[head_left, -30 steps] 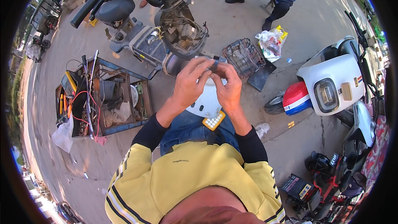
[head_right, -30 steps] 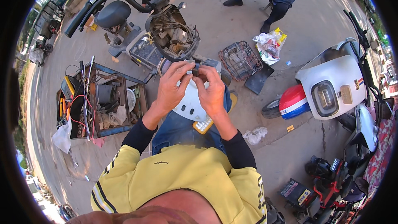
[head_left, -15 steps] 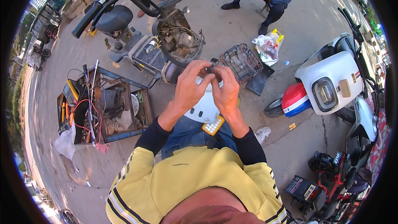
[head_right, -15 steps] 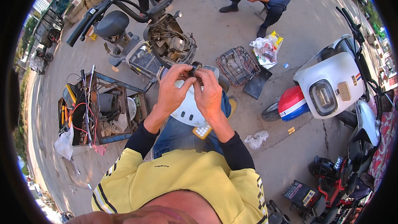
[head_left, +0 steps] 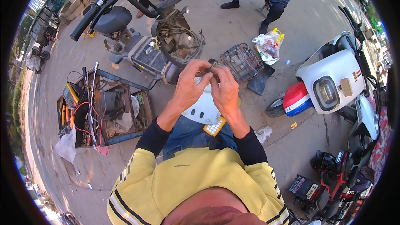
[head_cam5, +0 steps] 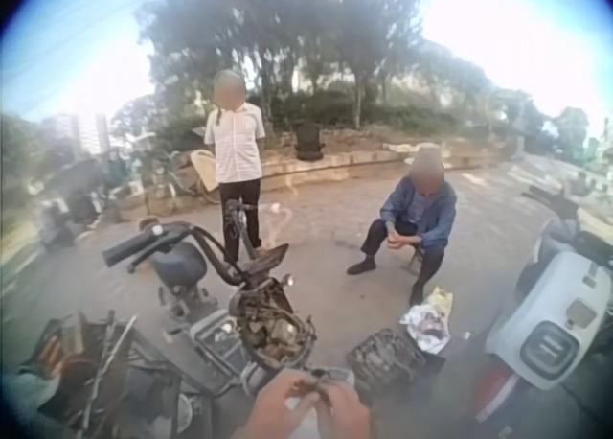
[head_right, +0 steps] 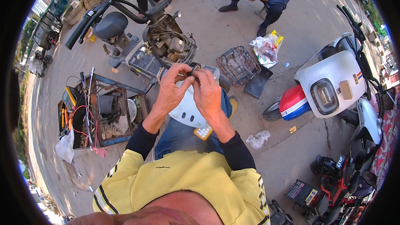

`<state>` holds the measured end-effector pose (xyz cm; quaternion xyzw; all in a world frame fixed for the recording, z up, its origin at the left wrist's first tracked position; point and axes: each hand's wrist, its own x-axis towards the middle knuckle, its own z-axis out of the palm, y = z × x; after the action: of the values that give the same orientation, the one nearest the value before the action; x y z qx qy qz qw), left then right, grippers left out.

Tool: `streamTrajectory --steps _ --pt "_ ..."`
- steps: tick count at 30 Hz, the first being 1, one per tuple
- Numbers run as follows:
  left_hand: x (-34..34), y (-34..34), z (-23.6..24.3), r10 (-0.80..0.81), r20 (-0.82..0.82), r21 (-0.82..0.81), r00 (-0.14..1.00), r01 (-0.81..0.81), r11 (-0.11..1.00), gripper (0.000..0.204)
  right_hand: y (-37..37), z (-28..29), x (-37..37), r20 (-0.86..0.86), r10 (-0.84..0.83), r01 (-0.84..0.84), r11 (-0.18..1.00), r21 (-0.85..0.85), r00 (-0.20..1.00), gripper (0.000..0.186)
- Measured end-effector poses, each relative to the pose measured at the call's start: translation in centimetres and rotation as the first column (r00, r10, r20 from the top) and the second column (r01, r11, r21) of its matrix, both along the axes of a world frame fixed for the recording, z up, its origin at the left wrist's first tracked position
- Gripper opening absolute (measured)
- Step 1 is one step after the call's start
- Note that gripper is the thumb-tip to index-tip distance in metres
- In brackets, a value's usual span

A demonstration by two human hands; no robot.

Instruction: The person repairs a scooter by hand, manipulating wires and components within the central console. They then place a white plastic cover over the console area.

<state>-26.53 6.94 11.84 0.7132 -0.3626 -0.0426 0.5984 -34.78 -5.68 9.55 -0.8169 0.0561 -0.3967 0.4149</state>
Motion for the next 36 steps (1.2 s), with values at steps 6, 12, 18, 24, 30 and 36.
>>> streamTrajectory --steps 6,12,18,24,30,36 --pt "0.6 -0.1 -0.2 -0.023 0.139 -0.035 0.99 0.028 0.999 0.022 0.0 0.3 0.1 -0.02 -0.015 0.015 1.0 -0.023 1.0 0.022" --pt "0.0 -0.2 -0.2 0.02 -0.045 -0.059 0.999 -0.023 0.998 0.019 0.1 0.3 0.4 -0.033 -0.011 0.011 1.0 0.006 0.999 0.022" --pt "0.7 0.1 -0.8 -0.01 0.093 -0.049 0.996 0.015 0.999 0.02 0.1 0.6 0.4 -0.039 -0.019 0.018 0.999 -0.03 0.999 0.019" --pt "-0.1 -0.5 -0.7 0.047 -0.13 -0.1 0.99 -0.06 0.993 0.024 -0.4 0.6 0.1 -0.033 -0.005 0.003 0.999 -0.046 0.999 0.019" --pt "0.8 -0.5 -0.6 -0.016 0.088 -0.002 0.996 0.016 1.0 0.022 -0.6 1.1 0.1 -0.093 0.006 -0.009 1.0 -0.03 0.996 0.019" --pt "0.8 -0.7 -2.2 -0.032 0.181 0.014 0.983 0.03 0.999 0.02 -0.9 0.3 -0.3 -0.119 -0.025 0.022 0.999 -0.025 0.993 0.02"
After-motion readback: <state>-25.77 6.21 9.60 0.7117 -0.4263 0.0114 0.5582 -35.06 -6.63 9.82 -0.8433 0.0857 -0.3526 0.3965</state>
